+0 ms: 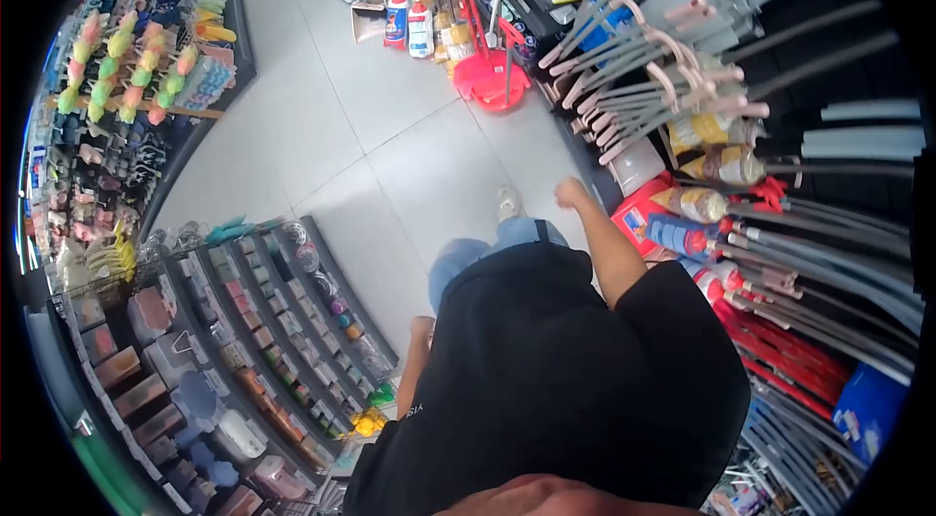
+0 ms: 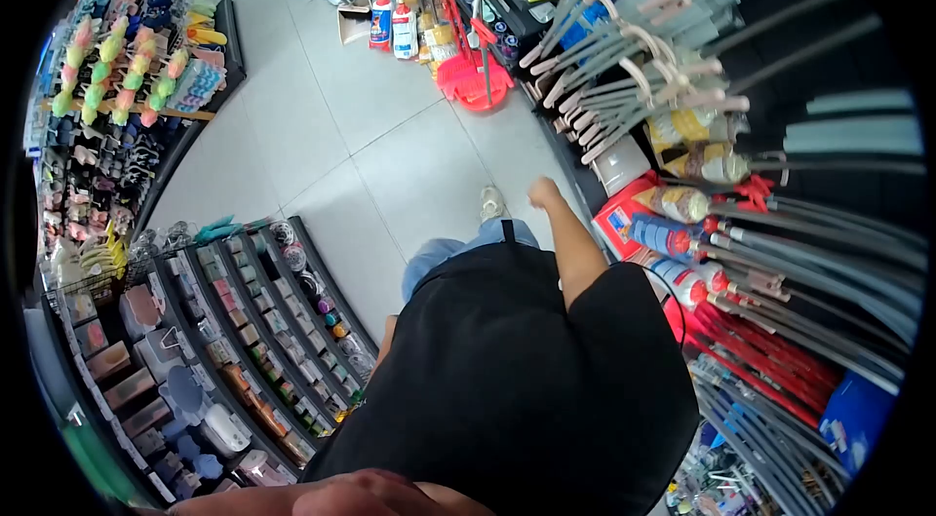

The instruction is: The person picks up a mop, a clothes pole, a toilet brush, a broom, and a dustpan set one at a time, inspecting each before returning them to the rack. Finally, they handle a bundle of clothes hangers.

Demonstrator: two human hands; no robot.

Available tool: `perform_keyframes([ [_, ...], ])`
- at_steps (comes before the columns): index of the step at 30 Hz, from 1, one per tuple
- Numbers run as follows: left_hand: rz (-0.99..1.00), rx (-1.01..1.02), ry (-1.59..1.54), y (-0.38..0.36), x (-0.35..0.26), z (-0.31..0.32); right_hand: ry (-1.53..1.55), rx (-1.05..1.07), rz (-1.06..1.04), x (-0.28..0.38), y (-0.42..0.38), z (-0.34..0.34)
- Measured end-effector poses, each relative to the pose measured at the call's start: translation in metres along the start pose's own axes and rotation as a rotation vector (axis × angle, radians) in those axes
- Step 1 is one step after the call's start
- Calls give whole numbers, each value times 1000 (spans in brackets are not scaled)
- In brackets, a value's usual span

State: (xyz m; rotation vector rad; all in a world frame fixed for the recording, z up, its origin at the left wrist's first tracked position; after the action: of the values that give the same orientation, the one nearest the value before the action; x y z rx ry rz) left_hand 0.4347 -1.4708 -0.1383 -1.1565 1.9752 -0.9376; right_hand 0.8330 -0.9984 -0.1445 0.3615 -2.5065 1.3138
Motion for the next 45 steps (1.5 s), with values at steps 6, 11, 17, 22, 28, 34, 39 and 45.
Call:
perform_keyframes([
  [6, 42, -151, -153, 25, -108, -96, 157, -162, -187, 180, 84, -179],
  [11, 52, -134, -225, 105, -153, -173, 504, -309, -175, 249, 111, -209],
  [17, 262, -93, -195, 238, -218, -308, -17, -322, 26, 169, 221, -104],
  [22, 117, -31, -267, 291, -311, -415, 240, -289, 209, 224, 198, -173],
  [28, 172, -12, -341, 306, -409, -478, 427, -541, 264, 245, 279, -309],
  [34, 57, -19, -367, 282, -394, -480, 563, -759, 400, 186, 426, -441],
  [39, -172, -81, -288, 281, -287, -461, 611, -935, 546, 143, 499, -523],
  [45, -388, -31, -340, 248, -311, -463, 740, -775, 738, 136, 551, -516],
])
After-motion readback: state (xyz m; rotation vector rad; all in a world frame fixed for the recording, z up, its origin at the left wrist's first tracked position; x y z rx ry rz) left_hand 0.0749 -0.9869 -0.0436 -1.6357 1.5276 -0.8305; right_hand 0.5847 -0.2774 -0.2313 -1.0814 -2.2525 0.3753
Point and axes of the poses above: each hand's wrist, its own y-axis towards the middle knuckle, its own z-axis out of the palm, x = y × z, the point moved 6 cm from there along y, towards the middle knuckle, and after that the axes turned 1 degree about x, right-handed, at the moved point
